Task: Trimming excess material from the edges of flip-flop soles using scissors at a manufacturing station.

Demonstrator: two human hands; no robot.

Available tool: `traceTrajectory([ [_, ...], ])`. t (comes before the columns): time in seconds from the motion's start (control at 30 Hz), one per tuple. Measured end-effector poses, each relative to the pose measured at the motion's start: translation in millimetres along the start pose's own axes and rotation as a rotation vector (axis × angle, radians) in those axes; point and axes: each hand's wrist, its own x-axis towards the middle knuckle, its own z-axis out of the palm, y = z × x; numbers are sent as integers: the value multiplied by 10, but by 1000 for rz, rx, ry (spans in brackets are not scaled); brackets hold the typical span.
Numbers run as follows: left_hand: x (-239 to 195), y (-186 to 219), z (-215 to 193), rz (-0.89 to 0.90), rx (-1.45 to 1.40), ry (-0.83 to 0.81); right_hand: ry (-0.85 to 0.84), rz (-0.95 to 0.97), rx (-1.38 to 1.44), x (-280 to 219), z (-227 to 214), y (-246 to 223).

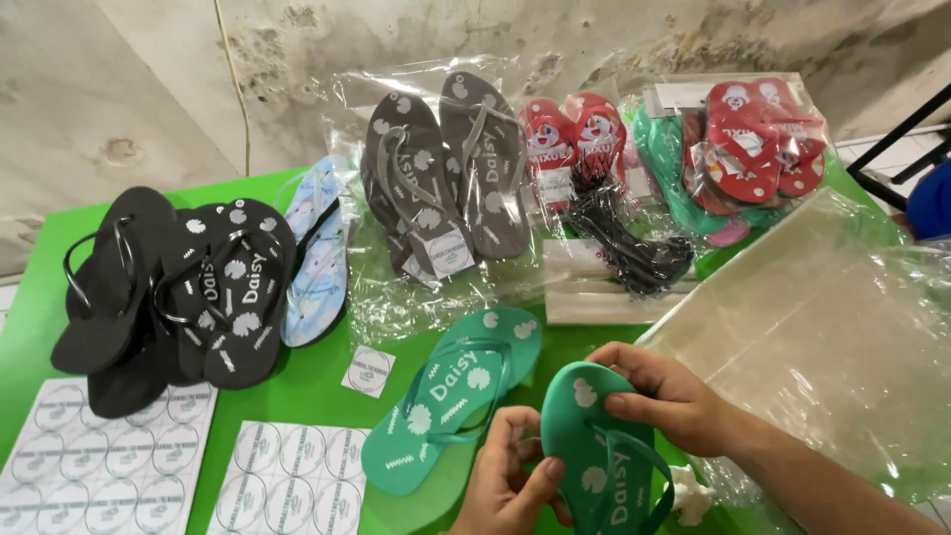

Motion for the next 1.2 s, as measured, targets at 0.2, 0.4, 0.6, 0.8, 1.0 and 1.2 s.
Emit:
traceTrajectory([
  [0.2,17,231,67,-139,-2,175,162,-74,177,62,-268,78],
  [0.4,2,575,-101,-153,621,15,381,-21,198,136,-312,44],
  [0.6,69,451,-631,367,1337,-65,561,166,41,291,-104,-201],
  [0.8,25,415,-758,307,1444,144,359,184,-18,262,5,-173],
  [1.0,113,389,-756,260,1459,39,279,264,-28,215,121,-164],
  [1.2,175,289,-815,263,1619,-49,221,424,-276,201,98,-166],
])
